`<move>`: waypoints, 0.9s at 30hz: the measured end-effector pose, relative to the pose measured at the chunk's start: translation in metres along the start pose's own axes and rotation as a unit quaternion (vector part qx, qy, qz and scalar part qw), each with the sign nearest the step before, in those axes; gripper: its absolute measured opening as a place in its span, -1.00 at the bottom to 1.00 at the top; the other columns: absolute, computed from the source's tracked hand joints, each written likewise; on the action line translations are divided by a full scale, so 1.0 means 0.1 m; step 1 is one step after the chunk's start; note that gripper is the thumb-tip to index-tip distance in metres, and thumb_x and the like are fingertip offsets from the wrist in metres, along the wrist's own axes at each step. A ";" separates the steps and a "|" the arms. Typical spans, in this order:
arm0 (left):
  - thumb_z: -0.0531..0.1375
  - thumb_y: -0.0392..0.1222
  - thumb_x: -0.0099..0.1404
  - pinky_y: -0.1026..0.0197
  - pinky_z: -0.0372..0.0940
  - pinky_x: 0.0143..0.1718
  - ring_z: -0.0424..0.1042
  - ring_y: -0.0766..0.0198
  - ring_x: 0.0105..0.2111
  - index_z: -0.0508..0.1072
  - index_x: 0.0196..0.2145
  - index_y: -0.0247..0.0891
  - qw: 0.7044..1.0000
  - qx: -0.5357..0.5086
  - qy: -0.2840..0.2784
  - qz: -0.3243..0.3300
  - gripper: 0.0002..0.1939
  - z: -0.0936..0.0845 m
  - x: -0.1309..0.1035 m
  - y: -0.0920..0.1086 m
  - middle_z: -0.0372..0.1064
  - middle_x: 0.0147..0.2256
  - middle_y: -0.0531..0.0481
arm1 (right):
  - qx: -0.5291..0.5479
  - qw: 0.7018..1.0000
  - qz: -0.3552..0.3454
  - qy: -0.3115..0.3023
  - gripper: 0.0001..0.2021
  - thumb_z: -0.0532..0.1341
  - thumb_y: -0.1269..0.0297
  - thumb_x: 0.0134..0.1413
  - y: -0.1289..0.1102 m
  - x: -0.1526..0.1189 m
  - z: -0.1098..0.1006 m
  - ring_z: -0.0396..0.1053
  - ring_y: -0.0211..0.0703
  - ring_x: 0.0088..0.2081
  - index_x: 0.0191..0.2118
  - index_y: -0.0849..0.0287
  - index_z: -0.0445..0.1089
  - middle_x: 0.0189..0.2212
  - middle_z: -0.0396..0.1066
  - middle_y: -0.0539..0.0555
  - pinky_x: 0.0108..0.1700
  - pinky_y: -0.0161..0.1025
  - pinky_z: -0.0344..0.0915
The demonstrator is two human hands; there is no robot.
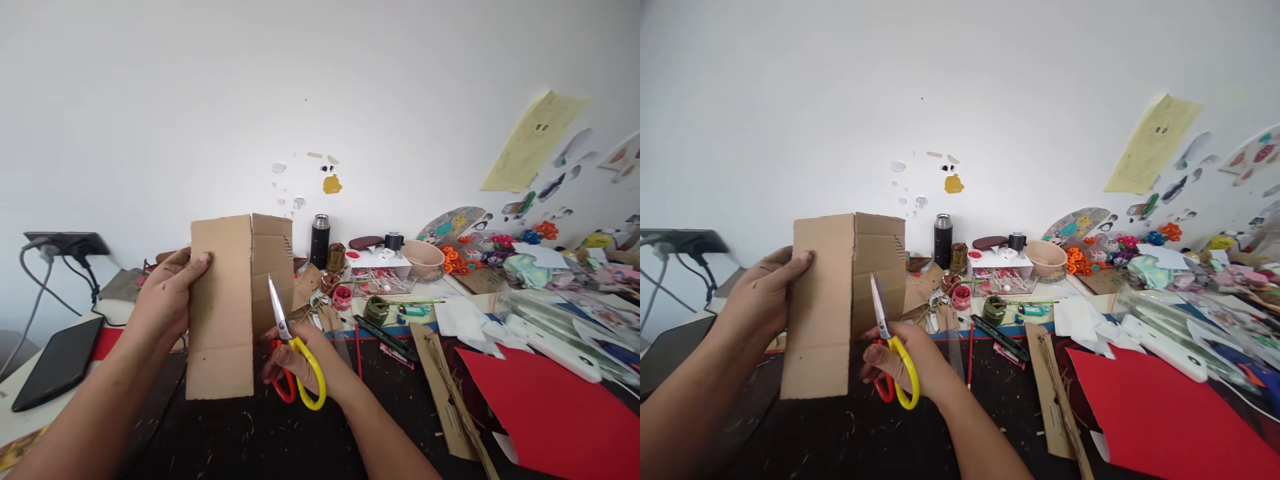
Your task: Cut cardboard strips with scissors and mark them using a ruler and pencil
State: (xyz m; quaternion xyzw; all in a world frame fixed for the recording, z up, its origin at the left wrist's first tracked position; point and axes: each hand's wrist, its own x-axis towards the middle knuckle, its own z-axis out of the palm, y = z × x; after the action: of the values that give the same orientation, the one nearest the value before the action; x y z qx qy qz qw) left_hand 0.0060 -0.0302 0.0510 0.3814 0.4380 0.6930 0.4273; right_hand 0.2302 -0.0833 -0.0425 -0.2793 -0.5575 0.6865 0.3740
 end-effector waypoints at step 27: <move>0.58 0.24 -0.06 0.29 0.47 -0.49 0.67 0.09 -0.33 0.53 -0.16 -0.20 0.992 0.112 -0.062 -0.001 -0.35 0.21 -0.31 -0.10 0.70 -0.24 -0.11 | -0.109 0.987 -0.087 0.077 -0.32 0.24 -0.49 0.15 -0.02 -0.02 0.05 0.12 -0.21 -0.38 -0.34 0.18 0.38 -0.45 0.20 -0.05 -0.33 -0.28 0.07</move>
State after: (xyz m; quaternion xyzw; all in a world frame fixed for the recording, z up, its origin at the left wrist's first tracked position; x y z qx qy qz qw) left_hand 0.0376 -0.0505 0.0440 0.4689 0.4858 0.6139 0.4090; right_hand 0.2282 -0.0877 -0.0398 -0.3213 -0.6207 0.5627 0.4416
